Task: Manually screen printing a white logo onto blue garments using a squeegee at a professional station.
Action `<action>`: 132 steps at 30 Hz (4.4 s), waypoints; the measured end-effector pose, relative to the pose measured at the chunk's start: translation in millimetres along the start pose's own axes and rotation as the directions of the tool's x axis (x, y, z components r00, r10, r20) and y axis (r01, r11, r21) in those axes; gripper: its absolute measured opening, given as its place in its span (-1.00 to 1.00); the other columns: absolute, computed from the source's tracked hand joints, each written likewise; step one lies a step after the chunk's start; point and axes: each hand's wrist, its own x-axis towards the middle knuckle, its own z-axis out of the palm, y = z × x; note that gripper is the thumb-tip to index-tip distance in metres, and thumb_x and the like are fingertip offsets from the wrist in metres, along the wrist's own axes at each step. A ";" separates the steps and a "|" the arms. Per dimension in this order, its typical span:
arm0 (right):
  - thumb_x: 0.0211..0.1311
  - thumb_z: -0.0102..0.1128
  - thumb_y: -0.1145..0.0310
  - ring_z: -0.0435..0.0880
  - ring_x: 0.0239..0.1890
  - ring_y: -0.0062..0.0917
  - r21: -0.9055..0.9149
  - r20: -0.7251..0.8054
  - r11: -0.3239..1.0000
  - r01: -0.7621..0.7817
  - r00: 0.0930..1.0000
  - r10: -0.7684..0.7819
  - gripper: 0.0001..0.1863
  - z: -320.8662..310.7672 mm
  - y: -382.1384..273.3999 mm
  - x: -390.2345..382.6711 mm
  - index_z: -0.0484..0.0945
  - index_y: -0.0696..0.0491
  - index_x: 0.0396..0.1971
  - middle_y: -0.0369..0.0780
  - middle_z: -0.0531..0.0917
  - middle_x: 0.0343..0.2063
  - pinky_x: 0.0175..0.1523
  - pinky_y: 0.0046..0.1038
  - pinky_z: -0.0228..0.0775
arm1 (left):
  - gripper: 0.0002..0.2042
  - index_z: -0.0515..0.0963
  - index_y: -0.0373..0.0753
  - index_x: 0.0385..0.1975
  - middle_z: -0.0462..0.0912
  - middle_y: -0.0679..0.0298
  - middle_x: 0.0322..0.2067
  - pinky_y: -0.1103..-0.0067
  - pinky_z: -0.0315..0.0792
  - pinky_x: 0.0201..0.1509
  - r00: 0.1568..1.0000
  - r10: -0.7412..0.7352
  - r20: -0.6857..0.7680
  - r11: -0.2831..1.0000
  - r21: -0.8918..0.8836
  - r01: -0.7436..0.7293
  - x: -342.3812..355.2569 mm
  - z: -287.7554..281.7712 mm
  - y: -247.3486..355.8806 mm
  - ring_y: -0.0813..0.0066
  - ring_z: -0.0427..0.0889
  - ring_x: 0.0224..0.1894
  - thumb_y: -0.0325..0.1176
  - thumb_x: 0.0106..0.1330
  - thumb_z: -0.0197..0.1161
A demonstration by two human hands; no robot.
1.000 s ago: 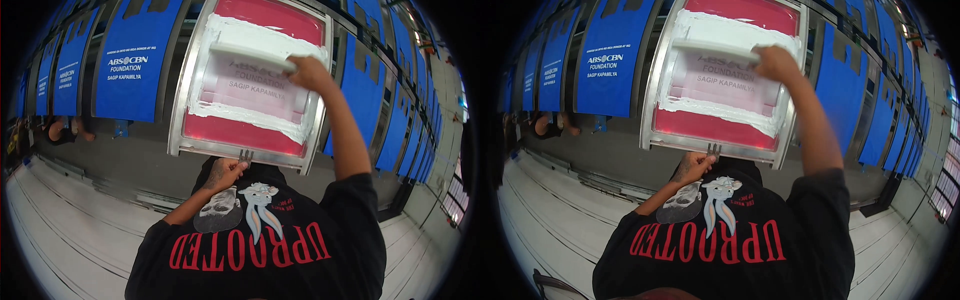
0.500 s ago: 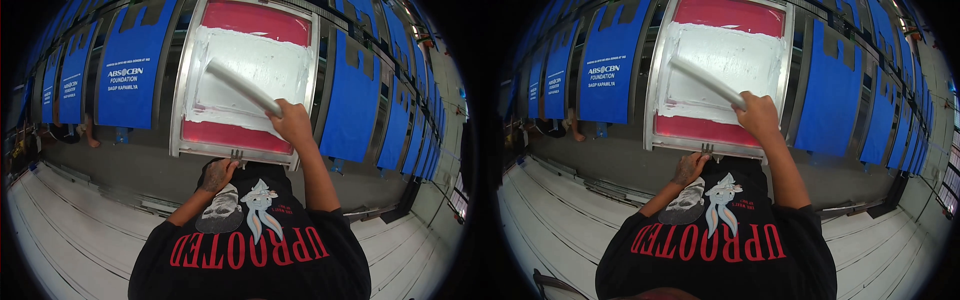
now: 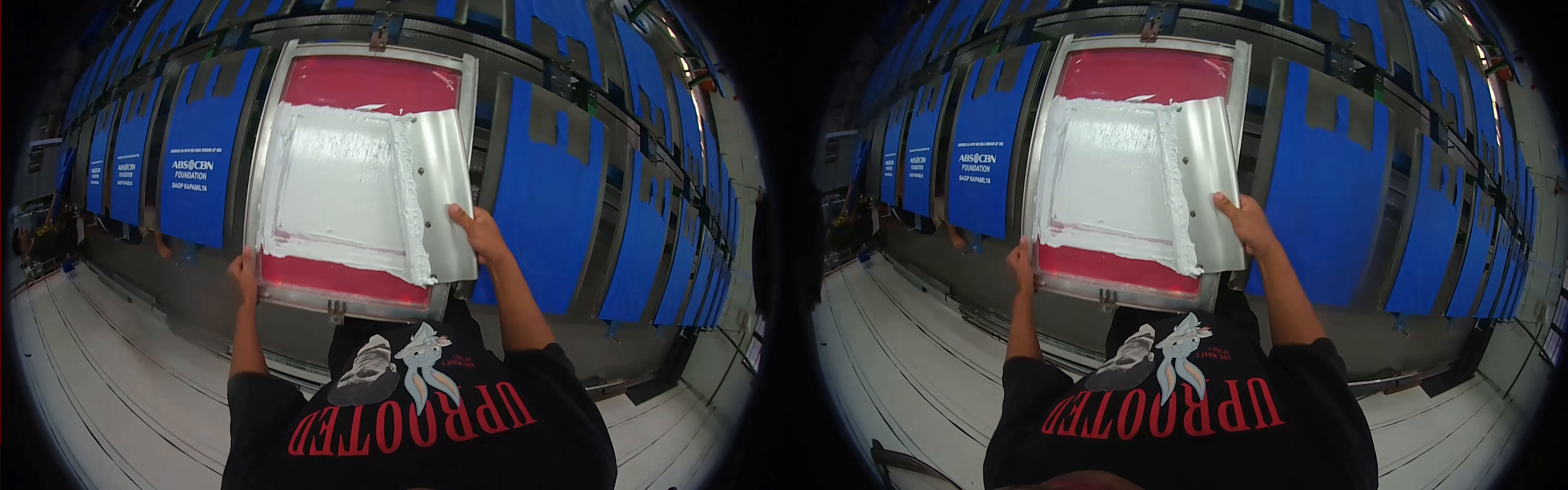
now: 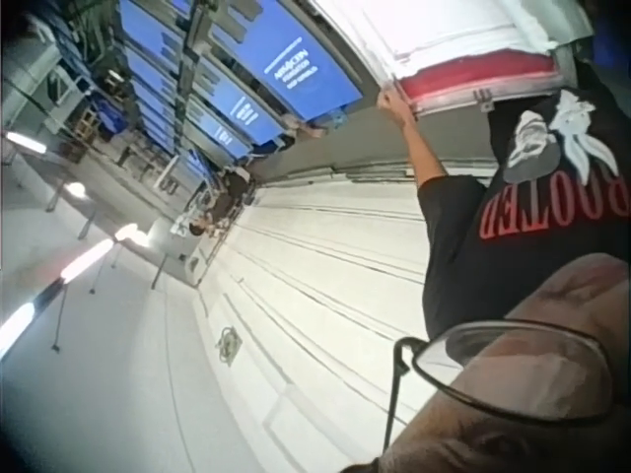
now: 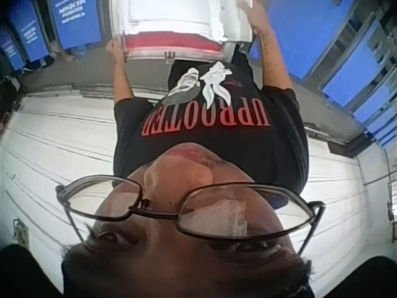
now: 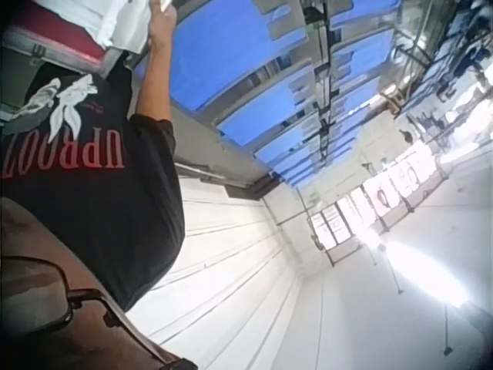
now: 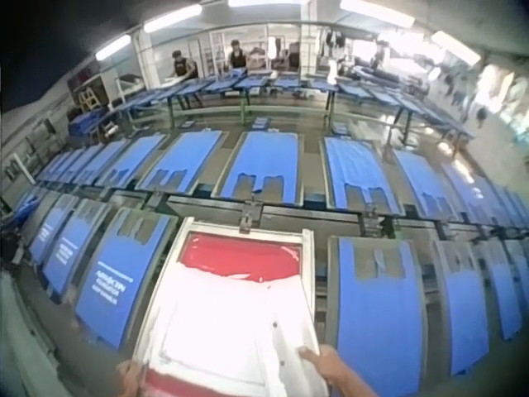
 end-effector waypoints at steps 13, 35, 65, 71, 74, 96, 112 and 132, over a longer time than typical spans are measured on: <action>0.34 0.23 0.07 0.67 -0.29 -0.49 0.002 -0.502 0.973 0.233 0.841 -0.200 -0.50 1.9 41.5 -87.0 0.52 0.26 -0.04 -0.14 0.67 -0.23 -0.18 -0.43 0.55 | -0.50 0.63 -0.34 -0.20 0.61 0.14 -0.51 0.42 0.42 -0.28 0.911 0.342 0.231 0.909 -0.327 -0.258 0.2 60.7 34.0 0.41 0.52 -0.44 0.09 0.32 0.24; 0.15 0.39 0.02 0.65 -0.25 -0.49 -0.417 -0.182 0.867 0.273 0.910 -0.373 -0.45 -92.4 -0.6 -44.9 0.60 0.21 -0.10 -0.19 0.69 -0.29 -0.10 -0.39 0.50 | -0.75 0.61 -0.25 -0.13 0.66 0.11 -0.39 0.37 0.55 -0.11 0.768 0.635 -0.082 0.755 -0.145 -0.640 -136.6 124.4 46.0 0.16 0.68 -0.31 -0.30 0.27 0.35; -0.07 0.26 0.42 0.67 -0.21 -0.39 -0.954 0.299 -0.072 0.291 0.911 -0.284 -0.58 43.4 35.7 -94.2 0.59 0.01 -0.09 -0.18 0.71 -0.25 0.10 -0.31 0.29 | -0.56 0.63 -0.26 -0.20 0.65 0.18 -0.30 0.47 0.49 -0.05 0.589 0.754 0.290 0.638 -0.111 -0.762 -193.1 115.5 91.1 0.32 0.63 -0.20 -0.09 0.05 0.54; -0.16 0.35 0.40 0.64 -0.17 -0.29 -0.987 0.108 0.036 0.158 0.807 -0.580 -0.60 2.9 49.9 -116.6 0.62 0.03 -0.19 -0.19 0.68 -0.24 0.02 -0.28 0.33 | -0.65 0.55 -0.19 -0.41 0.54 0.22 -0.41 0.43 0.42 -0.15 0.228 0.972 0.054 0.208 0.250 -0.946 -98.8 84.9 184.6 0.26 0.52 -0.32 -0.18 -0.08 0.56; -0.19 0.32 0.48 0.63 -0.18 -0.32 -0.993 0.007 0.089 0.078 0.793 -0.609 -0.67 -15.3 85.2 -120.7 0.61 0.05 -0.29 -0.22 0.65 -0.30 -0.01 -0.26 0.34 | -0.84 0.56 -0.21 -0.41 0.53 0.23 -0.45 0.37 0.44 -0.16 0.337 0.858 0.388 0.269 0.219 -0.938 -83.3 116.4 136.7 0.23 0.52 -0.35 -0.43 -0.02 0.32; -0.23 0.38 0.50 0.65 -0.24 -0.46 -0.995 -0.071 0.104 0.009 0.667 -0.742 -0.68 -10.9 84.9 -110.6 0.57 -0.04 -0.35 -0.30 0.66 -0.39 -0.01 -0.16 0.23 | -0.89 0.61 -0.22 -0.45 0.57 0.19 -0.46 0.39 0.43 -0.24 0.307 0.887 0.344 0.279 0.128 -0.952 -71.7 124.7 142.2 0.27 0.57 -0.34 -0.54 0.03 0.18; -0.15 0.34 0.44 0.64 -0.30 -0.44 -0.999 0.010 -0.035 -0.029 0.603 -0.798 -0.78 -26.4 45.3 -80.9 0.62 -0.04 -0.40 -0.28 0.65 -0.44 -0.01 -0.17 0.23 | -0.96 0.60 -0.17 -0.48 0.59 0.24 -0.46 0.37 0.45 -0.32 0.167 0.945 0.280 0.144 0.101 -0.984 -30.3 138.8 163.2 0.27 0.60 -0.40 -0.47 0.08 0.24; -0.23 0.44 0.12 0.69 -0.21 -0.20 -0.987 -0.160 0.079 -0.139 0.855 -0.494 -0.56 -80.5 -147.3 38.5 0.70 0.04 -0.30 -0.10 0.73 -0.35 0.03 -0.25 0.36 | -0.46 0.61 -0.22 -0.15 0.68 0.04 -0.32 0.30 0.50 0.05 0.428 0.596 0.680 0.400 0.211 -0.892 82.9 159.3 389.4 0.10 0.66 -0.10 0.06 -0.02 0.49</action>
